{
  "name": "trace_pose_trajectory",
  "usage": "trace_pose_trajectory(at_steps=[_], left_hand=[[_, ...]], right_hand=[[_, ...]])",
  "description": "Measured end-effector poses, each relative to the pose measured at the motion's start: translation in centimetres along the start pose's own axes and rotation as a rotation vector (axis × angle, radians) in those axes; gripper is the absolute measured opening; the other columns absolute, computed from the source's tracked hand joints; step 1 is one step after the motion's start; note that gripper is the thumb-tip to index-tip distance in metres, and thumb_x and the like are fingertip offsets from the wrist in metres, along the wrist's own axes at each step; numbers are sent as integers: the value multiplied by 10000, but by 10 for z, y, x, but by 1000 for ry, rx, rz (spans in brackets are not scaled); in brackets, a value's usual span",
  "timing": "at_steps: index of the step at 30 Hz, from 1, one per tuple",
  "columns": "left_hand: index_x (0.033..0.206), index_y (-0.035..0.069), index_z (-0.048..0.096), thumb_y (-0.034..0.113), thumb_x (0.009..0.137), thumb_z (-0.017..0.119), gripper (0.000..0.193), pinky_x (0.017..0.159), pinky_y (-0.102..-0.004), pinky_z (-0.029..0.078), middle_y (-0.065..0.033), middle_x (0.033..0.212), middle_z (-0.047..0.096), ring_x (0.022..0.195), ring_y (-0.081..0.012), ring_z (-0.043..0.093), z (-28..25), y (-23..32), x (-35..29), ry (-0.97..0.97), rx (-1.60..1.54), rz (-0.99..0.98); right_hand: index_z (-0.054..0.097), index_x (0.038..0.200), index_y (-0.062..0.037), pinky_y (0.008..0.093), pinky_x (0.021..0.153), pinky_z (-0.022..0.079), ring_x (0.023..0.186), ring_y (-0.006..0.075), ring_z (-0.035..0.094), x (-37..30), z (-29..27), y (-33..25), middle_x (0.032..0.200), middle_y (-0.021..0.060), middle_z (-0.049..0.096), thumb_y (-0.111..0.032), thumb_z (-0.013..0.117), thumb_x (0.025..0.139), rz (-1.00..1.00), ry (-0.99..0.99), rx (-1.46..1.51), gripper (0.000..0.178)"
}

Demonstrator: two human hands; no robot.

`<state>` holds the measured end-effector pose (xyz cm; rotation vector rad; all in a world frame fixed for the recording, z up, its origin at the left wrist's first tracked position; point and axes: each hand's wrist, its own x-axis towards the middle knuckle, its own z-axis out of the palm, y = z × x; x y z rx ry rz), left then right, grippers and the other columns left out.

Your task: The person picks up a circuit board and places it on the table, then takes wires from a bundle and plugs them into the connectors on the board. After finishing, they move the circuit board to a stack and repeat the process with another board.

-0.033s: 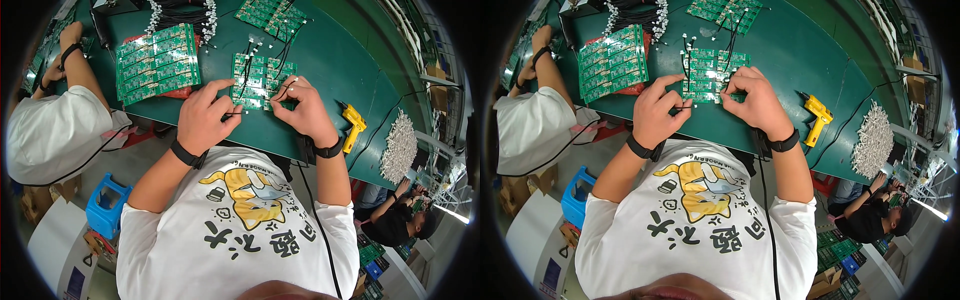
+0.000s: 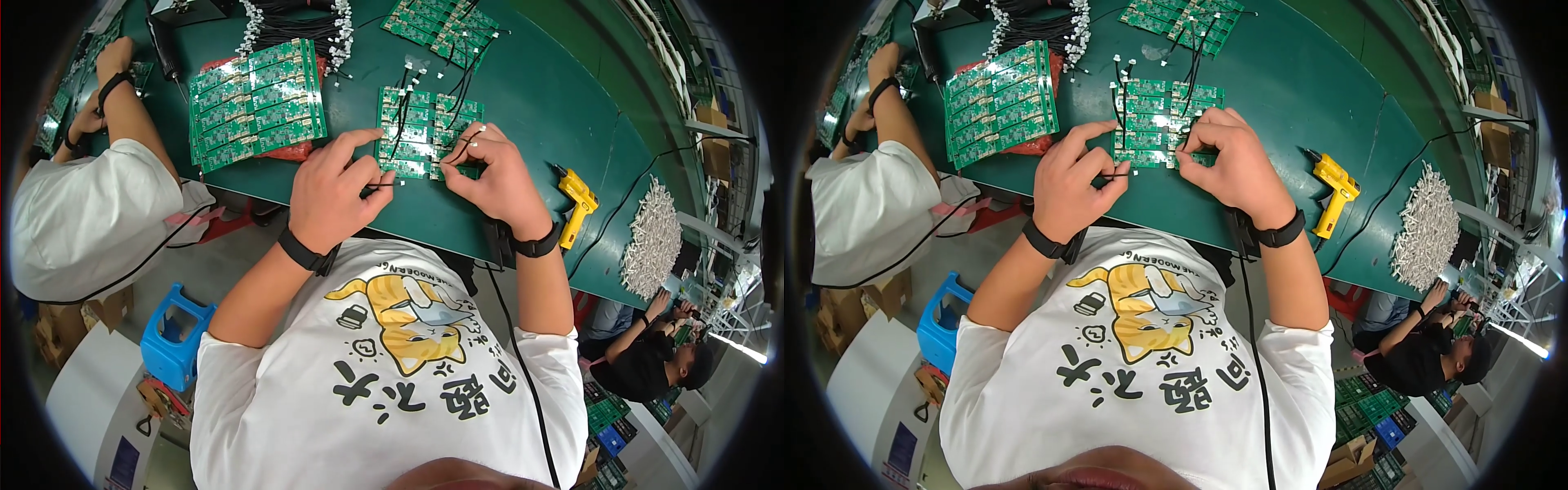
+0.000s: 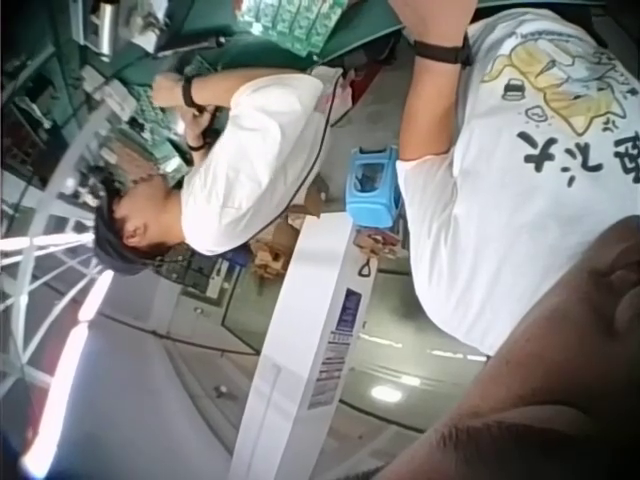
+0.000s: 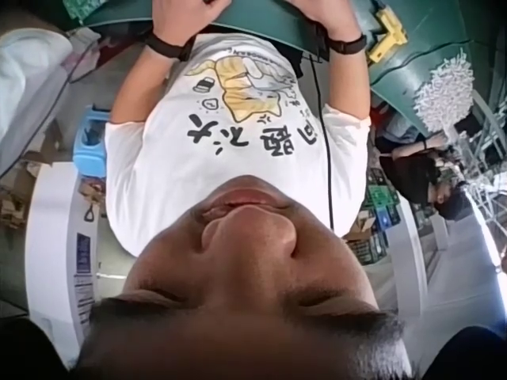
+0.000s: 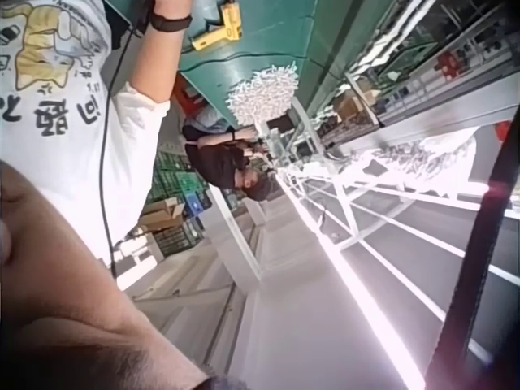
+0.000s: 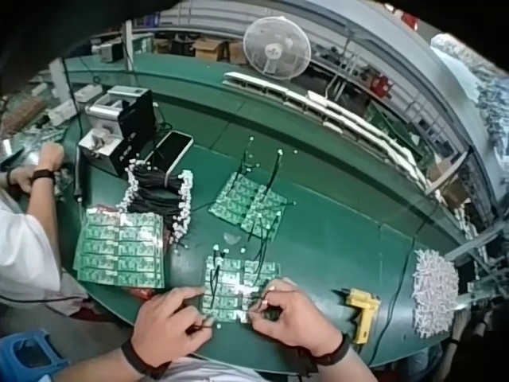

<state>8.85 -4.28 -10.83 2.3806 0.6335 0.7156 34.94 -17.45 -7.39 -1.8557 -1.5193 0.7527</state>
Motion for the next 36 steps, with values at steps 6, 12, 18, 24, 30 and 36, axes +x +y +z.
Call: trace_pose_trajectory(at_steps=[6, 12, 18, 24, 30, 36], left_hand=[[819, 70, 645, 149, 896, 901, 278, 776, -452, 597, -88, 1401, 770, 938, -306, 755, -4, 0, 4, 35, 17, 68], [880, 47, 647, 137, 939, 822, 206, 815, -474, 590, -133, 1403, 764, 966, -332, 744, -8, -2, -6, 7, -4, 86], [896, 20, 645, 130, 970, 734, 160, 836, -498, 577, -171, 1378, 777, 973, -384, 729, -10, 0, -5, 32, -32, 114], [897, 34, 640, 104, 926, 770, 150, 807, -486, 570, -138, 1320, 778, 938, -349, 720, -10, 0, 0, 25, -19, 128], [891, 38, 629, 85, 918, 764, 146, 791, -484, 562, -121, 1239, 785, 893, -342, 705, -11, 1, -2, 26, -36, 116], [896, 48, 621, 84, 925, 760, 146, 759, -476, 534, -102, 1127, 754, 853, -338, 683, -8, -2, -1, 70, -50, 146]], right_hand=[[787, 926, -33, 419, 963, 567, 1059, 296, 689, -7, 5, -8, 1028, 75, 731, -5, 899, 880, -9, 56, -26, 123], [710, 957, -33, 453, 1036, 567, 1142, 358, 713, -24, 14, -16, 1199, 142, 801, 13, 867, 891, -174, 389, -80, 176], [646, 989, -29, 483, 1084, 572, 1207, 395, 753, -43, -14, -11, 1376, 207, 802, 37, 829, 912, -233, 357, 32, 210], [638, 1048, -14, 463, 1096, 587, 1244, 355, 770, -30, -37, -11, 1417, 254, 776, 62, 754, 1023, -359, 705, 78, 141], [638, 1102, -2, 427, 1108, 582, 1263, 309, 765, 24, -38, 9, 1425, 273, 760, 36, 725, 1102, -312, 1072, 309, 95], [640, 1114, -3, 400, 1103, 571, 1266, 264, 747, 96, -15, 15, 1340, 210, 767, 5, 746, 1118, -336, 973, 90, 106]])
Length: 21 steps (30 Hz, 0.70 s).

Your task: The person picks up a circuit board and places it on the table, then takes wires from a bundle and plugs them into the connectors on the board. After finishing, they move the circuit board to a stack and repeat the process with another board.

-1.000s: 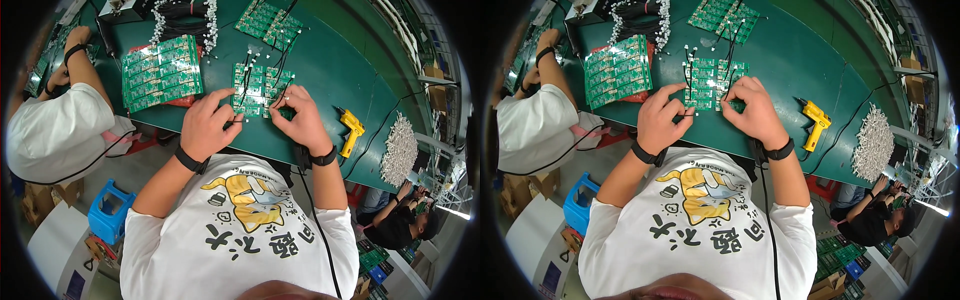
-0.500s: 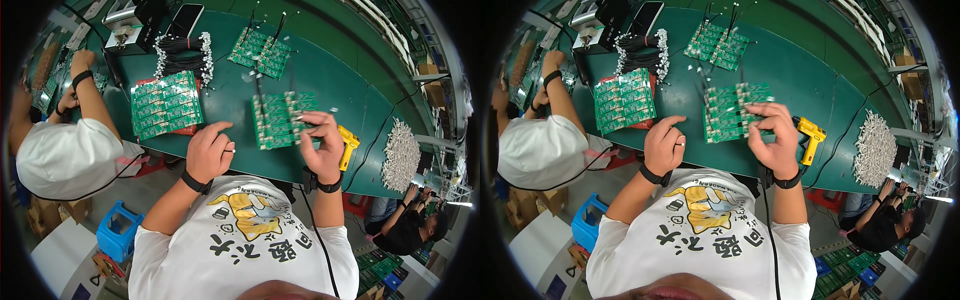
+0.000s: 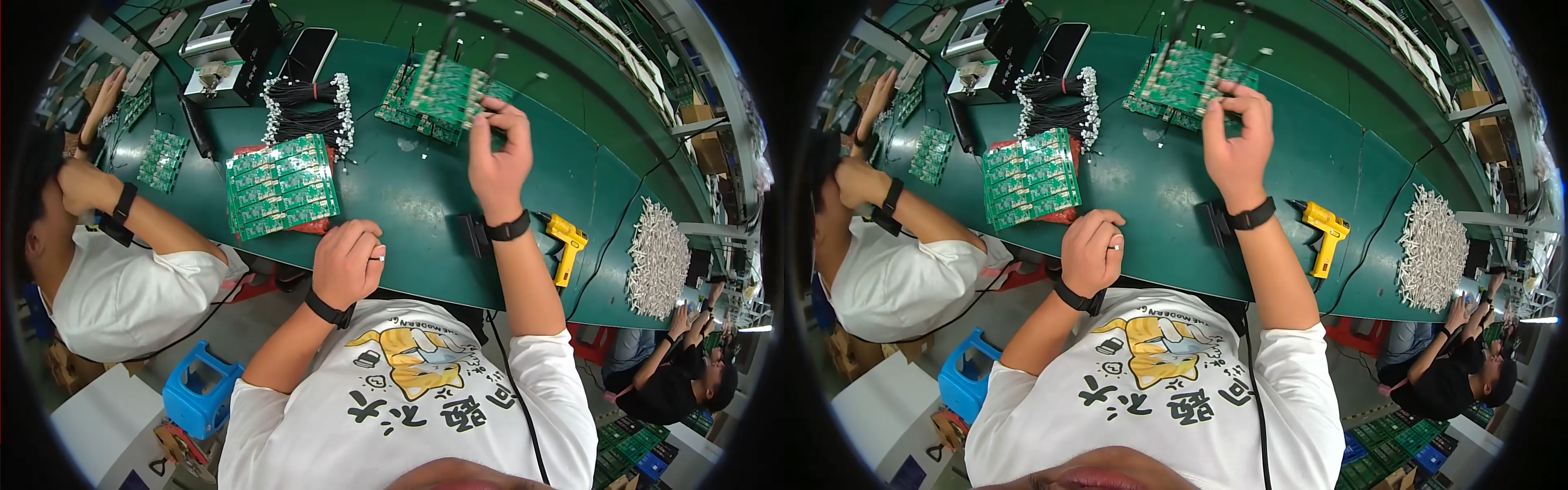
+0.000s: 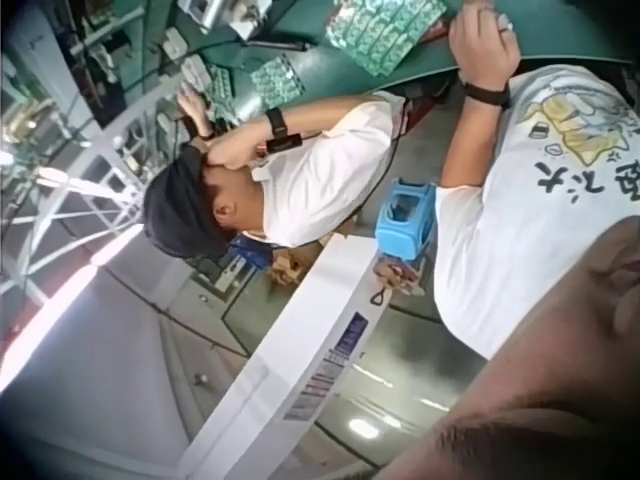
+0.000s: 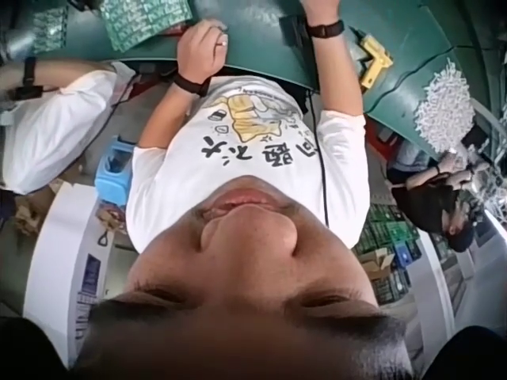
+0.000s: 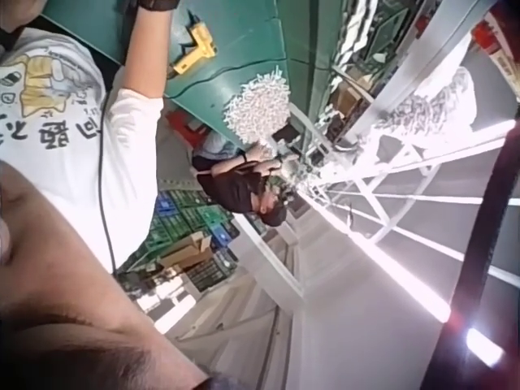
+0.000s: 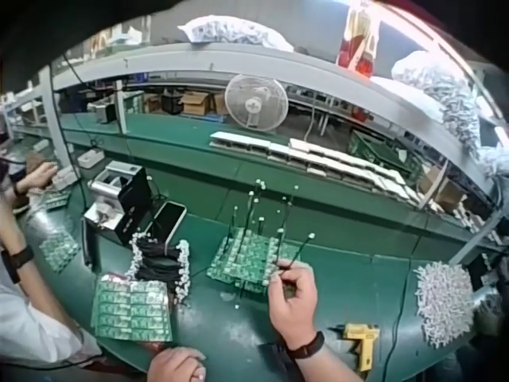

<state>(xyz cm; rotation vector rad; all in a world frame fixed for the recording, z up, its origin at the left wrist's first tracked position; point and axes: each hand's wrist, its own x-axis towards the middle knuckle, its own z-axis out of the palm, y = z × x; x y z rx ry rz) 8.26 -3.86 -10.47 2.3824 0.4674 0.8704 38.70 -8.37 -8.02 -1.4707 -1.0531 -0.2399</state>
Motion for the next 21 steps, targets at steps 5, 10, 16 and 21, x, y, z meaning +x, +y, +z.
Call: trace_pose_trajectory(at_steps=[5, 10, 16, 21], left_hand=[[899, 63, 608, 95, 943, 758, 159, 719, -474, 477, -83, 983, 675, 800, -330, 638, 0, -2, -3, -28, -12, -22], [891, 60, 608, 92, 955, 722, 135, 715, -481, 450, -90, 927, 655, 786, -342, 622, 0, -3, -5, -59, 15, -21], [886, 56, 611, 93, 952, 713, 127, 715, -486, 439, -96, 921, 658, 784, -351, 620, -4, 1, -4, -96, 8, -24], [888, 55, 615, 105, 953, 724, 136, 720, -485, 441, -104, 911, 645, 785, -354, 621, -2, 2, 0, -100, 4, -30]], right_hand=[[638, 1109, -8, 412, 1107, 571, 1261, 266, 741, 9, 12, 2, 1328, 198, 762, 6, 748, 1114, -31, -19, 8, 112], [631, 1121, 1, 421, 1119, 570, 1275, 282, 737, 2, 8, -14, 1367, 213, 745, 24, 728, 1117, -73, 20, 26, 100], [619, 1151, 13, 429, 1152, 563, 1306, 294, 725, -46, -26, -29, 1415, 229, 719, 40, 686, 1132, -33, 36, 106, 75], [614, 1174, 12, 449, 1189, 548, 1334, 303, 711, -77, -68, -41, 1457, 236, 700, 36, 675, 1135, 135, 102, 62, 76]])
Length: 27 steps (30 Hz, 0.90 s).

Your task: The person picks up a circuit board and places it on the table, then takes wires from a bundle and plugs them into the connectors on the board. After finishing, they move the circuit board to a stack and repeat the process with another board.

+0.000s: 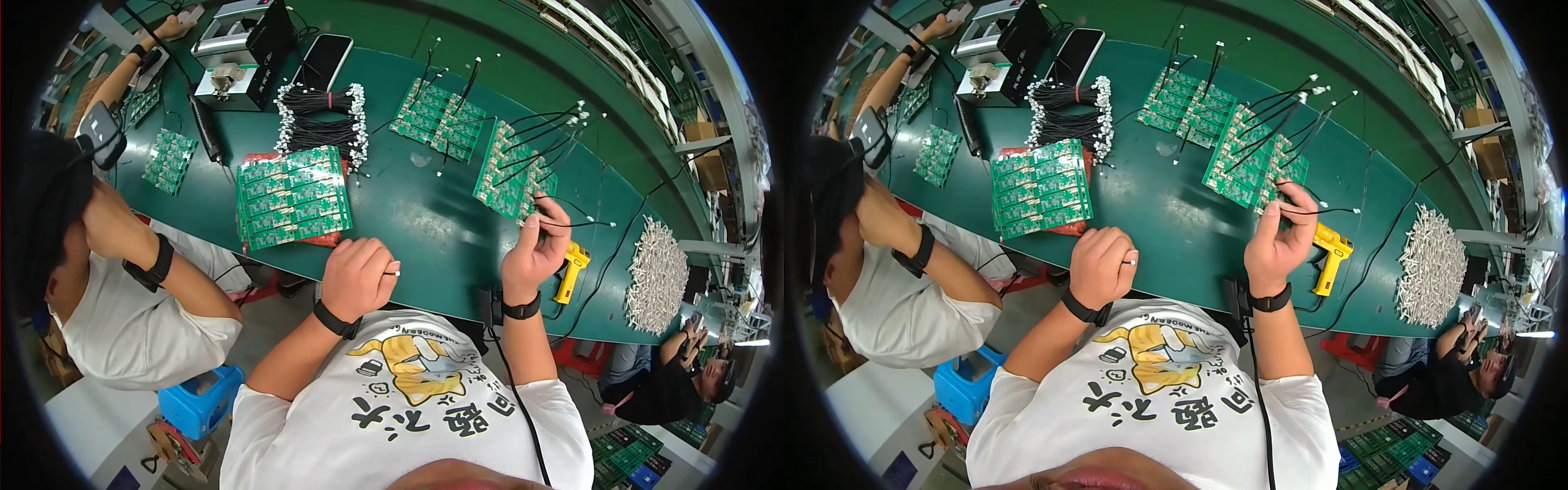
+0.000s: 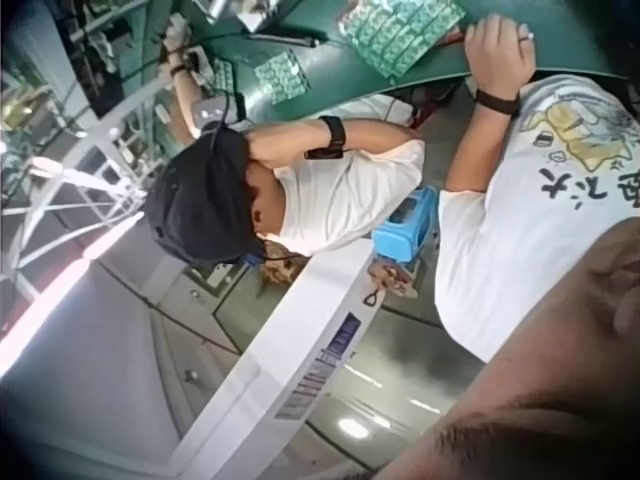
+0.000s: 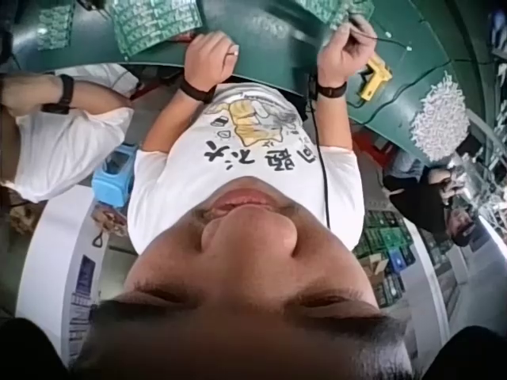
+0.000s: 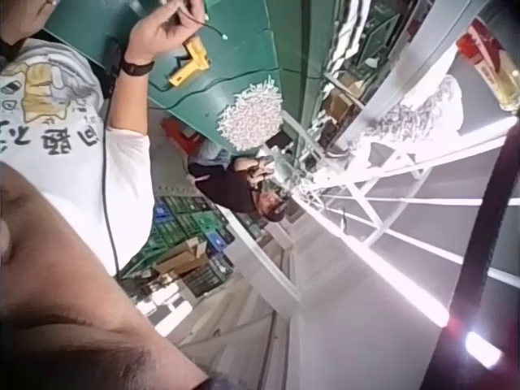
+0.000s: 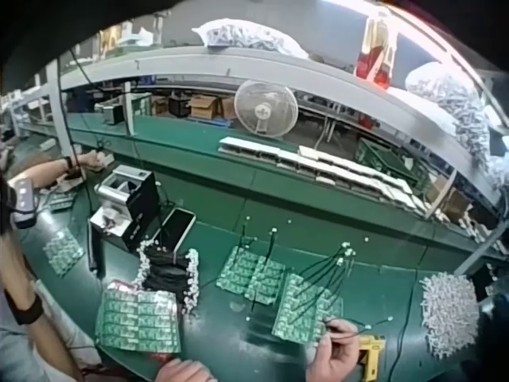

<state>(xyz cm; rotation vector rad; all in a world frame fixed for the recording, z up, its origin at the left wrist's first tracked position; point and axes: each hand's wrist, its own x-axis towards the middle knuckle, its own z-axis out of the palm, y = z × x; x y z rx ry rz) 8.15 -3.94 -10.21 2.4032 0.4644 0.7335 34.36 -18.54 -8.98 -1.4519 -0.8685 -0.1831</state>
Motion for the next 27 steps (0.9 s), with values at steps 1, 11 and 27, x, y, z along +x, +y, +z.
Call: trace_pose_trajectory(at_steps=[1, 11, 27], left_hand=[[891, 54, 618, 108, 953, 727, 136, 721, -486, 442, -107, 908, 641, 786, -356, 622, 0, 0, 1, -1, 11, -3], [915, 40, 638, 105, 954, 726, 116, 730, -495, 446, -122, 907, 629, 797, -373, 626, 2, 0, 4, -27, 43, 4], [985, 61, 685, 195, 1029, 848, 216, 738, -493, 512, -123, 914, 676, 825, -358, 683, -79, 16, -5, 323, 180, -234]], right_hand=[[613, 1176, 12, 453, 1194, 545, 1339, 304, 708, -2, -4, -1, 1463, 236, 697, 34, 675, 1136, 29, -5, -35, 77], [688, 1144, -27, 460, 1170, 545, 1358, 367, 690, 47, 85, 24, 1367, 188, 757, 7, 766, 1073, -203, -255, -160, 111], [824, 1218, -75, 478, 1144, 556, 1354, 351, 700, 49, 58, 0, 1417, 149, 790, -113, 848, 1031, -78, -330, -363, 193]])
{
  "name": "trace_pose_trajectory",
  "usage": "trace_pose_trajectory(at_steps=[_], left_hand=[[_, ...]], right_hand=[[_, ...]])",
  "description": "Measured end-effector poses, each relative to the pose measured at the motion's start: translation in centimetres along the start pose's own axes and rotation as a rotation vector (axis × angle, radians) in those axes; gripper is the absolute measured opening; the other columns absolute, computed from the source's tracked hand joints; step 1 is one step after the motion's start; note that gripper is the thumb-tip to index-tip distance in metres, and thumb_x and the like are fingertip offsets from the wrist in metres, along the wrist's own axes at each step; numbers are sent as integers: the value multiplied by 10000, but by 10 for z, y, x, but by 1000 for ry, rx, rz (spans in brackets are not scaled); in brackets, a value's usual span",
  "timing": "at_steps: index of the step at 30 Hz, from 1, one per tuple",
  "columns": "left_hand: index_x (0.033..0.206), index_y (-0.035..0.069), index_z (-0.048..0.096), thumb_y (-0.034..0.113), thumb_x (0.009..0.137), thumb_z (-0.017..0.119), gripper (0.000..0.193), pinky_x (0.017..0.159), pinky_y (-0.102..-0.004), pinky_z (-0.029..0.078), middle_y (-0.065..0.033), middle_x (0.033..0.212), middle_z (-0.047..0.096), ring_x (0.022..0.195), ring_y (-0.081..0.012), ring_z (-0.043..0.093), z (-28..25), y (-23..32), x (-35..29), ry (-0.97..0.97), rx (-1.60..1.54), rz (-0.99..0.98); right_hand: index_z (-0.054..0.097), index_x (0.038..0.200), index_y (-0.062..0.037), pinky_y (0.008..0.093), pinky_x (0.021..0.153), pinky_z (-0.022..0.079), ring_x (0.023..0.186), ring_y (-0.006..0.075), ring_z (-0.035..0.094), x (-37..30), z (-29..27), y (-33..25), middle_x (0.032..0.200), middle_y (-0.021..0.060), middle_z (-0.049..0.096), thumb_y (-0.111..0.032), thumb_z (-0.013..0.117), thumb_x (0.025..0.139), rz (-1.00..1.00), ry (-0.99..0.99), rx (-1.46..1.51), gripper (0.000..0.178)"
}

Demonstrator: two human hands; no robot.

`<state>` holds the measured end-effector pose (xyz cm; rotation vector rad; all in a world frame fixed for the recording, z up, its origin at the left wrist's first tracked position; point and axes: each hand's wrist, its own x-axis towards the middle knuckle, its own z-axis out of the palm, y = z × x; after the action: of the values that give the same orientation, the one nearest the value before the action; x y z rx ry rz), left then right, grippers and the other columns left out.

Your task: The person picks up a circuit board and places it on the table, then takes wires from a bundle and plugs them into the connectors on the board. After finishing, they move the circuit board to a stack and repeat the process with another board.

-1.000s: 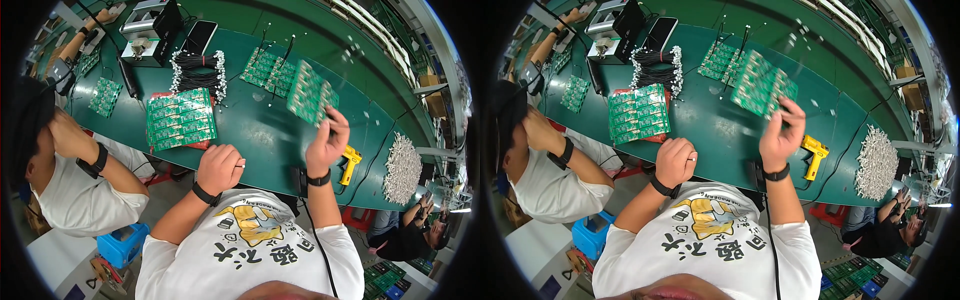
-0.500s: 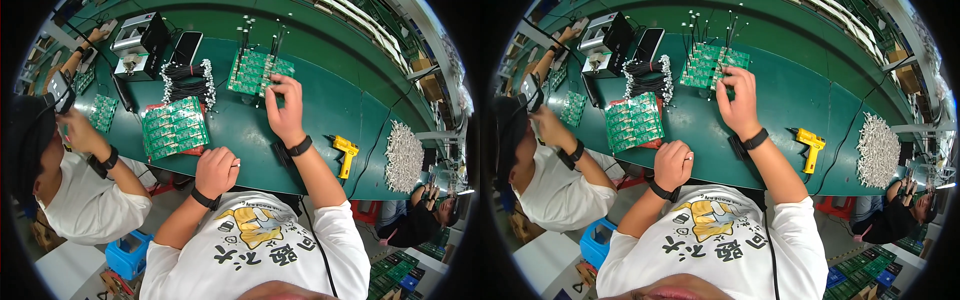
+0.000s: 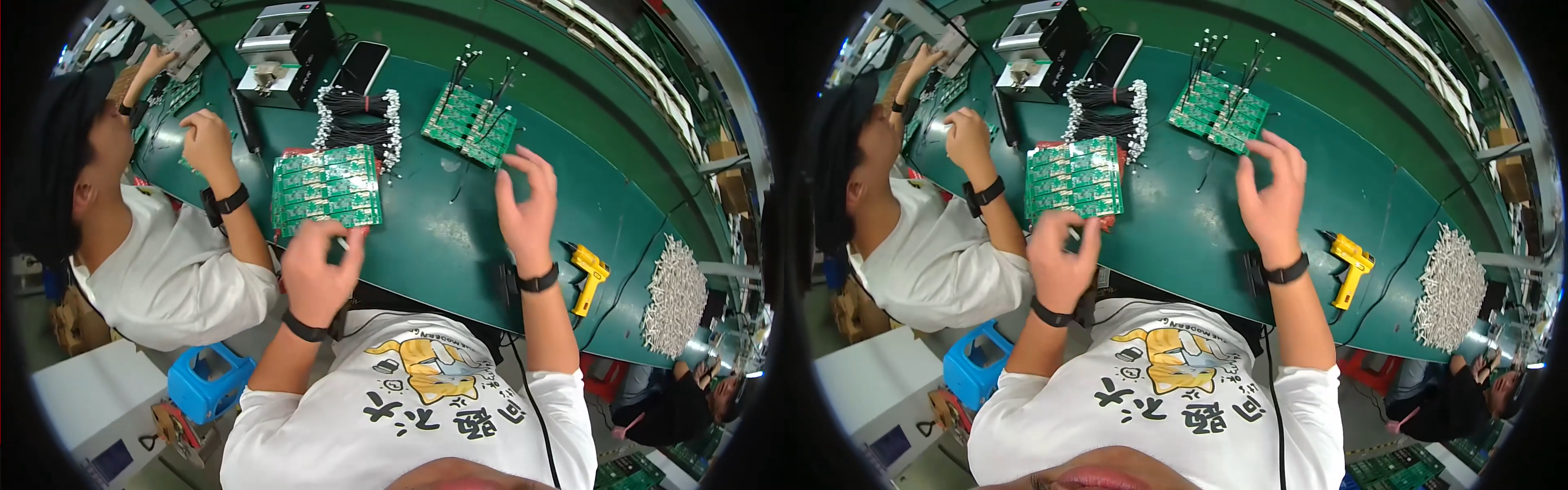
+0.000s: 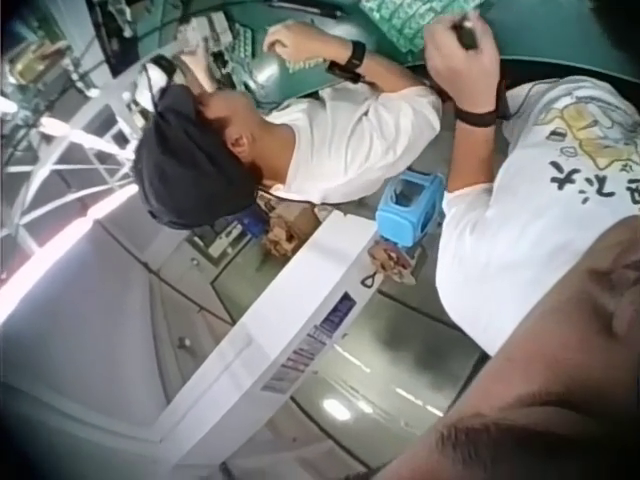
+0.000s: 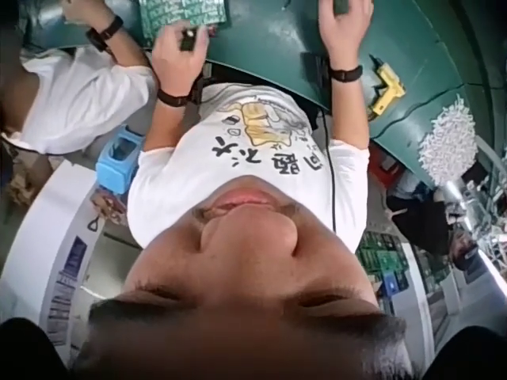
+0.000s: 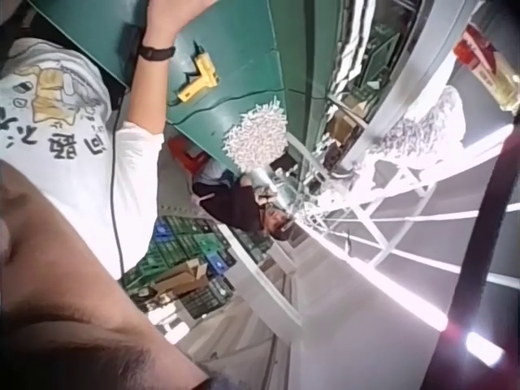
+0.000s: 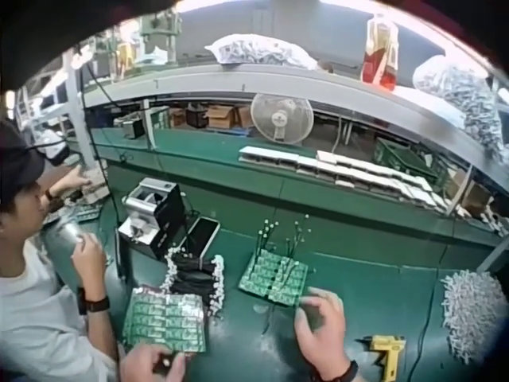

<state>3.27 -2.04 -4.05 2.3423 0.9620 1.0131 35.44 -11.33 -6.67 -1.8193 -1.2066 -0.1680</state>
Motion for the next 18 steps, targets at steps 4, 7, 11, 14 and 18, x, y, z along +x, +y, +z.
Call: trace_pose_trajectory(at_steps=[4, 7, 11, 14, 18], left_hand=[[1207, -3, 736, 315, 1048, 892, 388, 815, -479, 575, -161, 1070, 711, 907, -340, 712, -32, -18, 27, 30, 256, -413], [1338, -41, 739, 339, 1043, 899, 507, 871, -470, 599, -186, 1170, 711, 970, -332, 724, -39, -31, 26, -11, 377, -410], [1449, -71, 722, 356, 1039, 904, 619, 949, -452, 612, -207, 1284, 689, 1043, -344, 721, -32, -46, 14, 25, 436, -299], [1483, -82, 713, 374, 1036, 903, 667, 994, -464, 607, -226, 1295, 690, 1108, -388, 725, -35, -37, 15, -35, 313, -416], [1547, -72, 672, 308, 1071, 883, 645, 929, -382, 614, -168, 1292, 696, 1057, -280, 749, -34, -46, 7, 24, 344, -241]], right_hand=[[833, 1300, -70, 349, 931, 583, 1106, 207, 722, -23, -11, -32, 1272, 103, 759, -75, 810, 1052, 139, -182, 261, 249], [806, 1399, -38, 281, 791, 570, 978, 122, 708, -31, 13, -63, 1267, 85, 723, -74, 797, 1086, 221, -612, 628, 315], [764, 1493, -10, 278, 752, 564, 972, 119, 705, -41, 43, -82, 1321, 91, 699, -102, 807, 1100, 208, -709, 698, 406], [715, 1561, 18, 276, 710, 553, 958, 118, 705, -40, 52, -82, 1382, 101, 671, -128, 820, 1108, 112, -717, 642, 488], [701, 1570, 32, 280, 691, 545, 948, 127, 706, -45, 45, -92, 1396, 109, 665, -126, 819, 1108, 175, -752, 637, 502]])
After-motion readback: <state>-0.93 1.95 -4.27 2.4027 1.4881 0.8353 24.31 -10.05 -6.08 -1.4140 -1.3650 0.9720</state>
